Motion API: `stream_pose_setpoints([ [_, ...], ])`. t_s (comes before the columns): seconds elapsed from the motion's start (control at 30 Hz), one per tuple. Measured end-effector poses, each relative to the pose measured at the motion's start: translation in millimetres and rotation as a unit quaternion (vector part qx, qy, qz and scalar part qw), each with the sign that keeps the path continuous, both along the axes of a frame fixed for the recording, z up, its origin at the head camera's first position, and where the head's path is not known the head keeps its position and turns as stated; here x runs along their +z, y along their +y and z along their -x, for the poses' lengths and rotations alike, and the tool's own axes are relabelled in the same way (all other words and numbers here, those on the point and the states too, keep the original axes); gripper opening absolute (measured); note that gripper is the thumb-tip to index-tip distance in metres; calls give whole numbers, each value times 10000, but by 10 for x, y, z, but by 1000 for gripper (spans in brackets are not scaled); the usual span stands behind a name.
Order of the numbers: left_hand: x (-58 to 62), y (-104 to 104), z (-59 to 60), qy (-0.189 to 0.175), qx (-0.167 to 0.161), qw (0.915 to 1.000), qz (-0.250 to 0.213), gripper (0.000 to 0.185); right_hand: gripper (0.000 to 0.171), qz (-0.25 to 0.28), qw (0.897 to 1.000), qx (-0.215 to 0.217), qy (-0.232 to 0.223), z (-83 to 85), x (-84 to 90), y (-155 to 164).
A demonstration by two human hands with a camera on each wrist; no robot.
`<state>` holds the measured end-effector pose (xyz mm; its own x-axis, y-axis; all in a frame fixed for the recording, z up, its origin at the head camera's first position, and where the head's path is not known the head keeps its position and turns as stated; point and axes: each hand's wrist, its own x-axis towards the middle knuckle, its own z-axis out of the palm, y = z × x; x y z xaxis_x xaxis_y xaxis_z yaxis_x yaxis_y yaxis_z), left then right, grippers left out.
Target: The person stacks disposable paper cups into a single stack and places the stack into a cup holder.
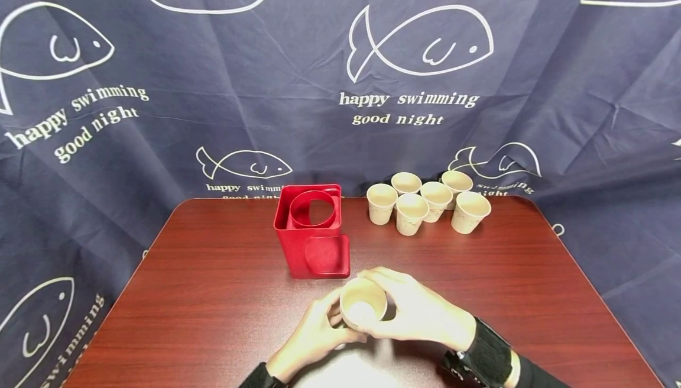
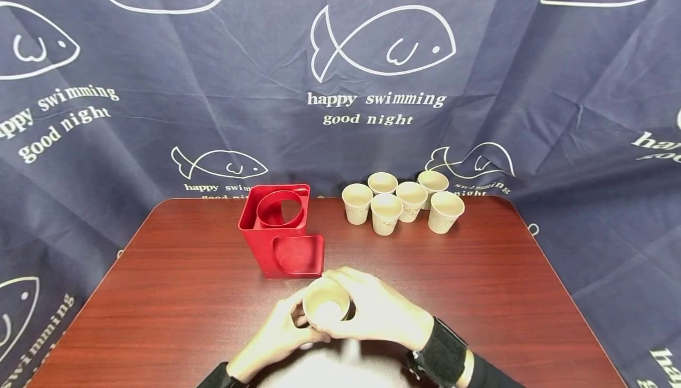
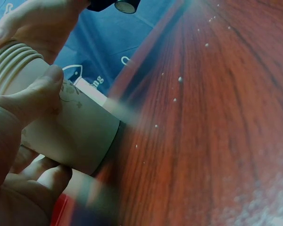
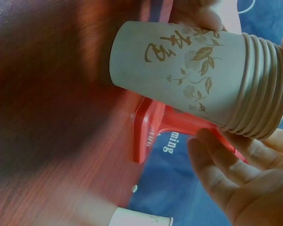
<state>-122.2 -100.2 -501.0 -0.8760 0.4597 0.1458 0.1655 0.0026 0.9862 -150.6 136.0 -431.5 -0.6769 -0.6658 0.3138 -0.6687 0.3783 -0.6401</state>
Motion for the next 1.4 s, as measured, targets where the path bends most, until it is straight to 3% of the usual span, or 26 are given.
stream_pose_setpoints([
  [0.13, 3, 5, -1, -14, -9, 10000, -16, 78, 58, 12, 9999, 77, 73, 7, -11, 18],
  [0.33, 9, 20, -3, -103, 51, 9999, 21, 78, 66, -486, 9988, 10, 48, 64, 32, 140],
  [0.53, 3, 29, -3, -159, 105, 9998, 15, 79, 80, -746, 9961, -465, -41, 188, 145, 367],
  [0.7, 10, 37, -6, -179, 174, 9997, 87, 79, 83, -679, 9906, -1178, -140, 270, 250, 549],
  [0.9, 15, 37, -8, -142, 177, 9997, 77, 78, 87, -910, 9756, -1759, 948, 442, 325, 744],
  [1.2, 14, 29, -6, -208, 146, 9997, 11, 79, 89, -346, 9614, -2378, 1339, 815, 296, 1102],
  [1.3, 21, 31, -4, -227, 182, 9995, 85, 80, 81, -72, 9549, -2551, 1516, 994, 269, 1227],
  [1.4, 24, 32, -3, -219, 188, 9994, 168, 80, 81, 66, 9473, -2933, 1288, 1120, 226, 1361],
])
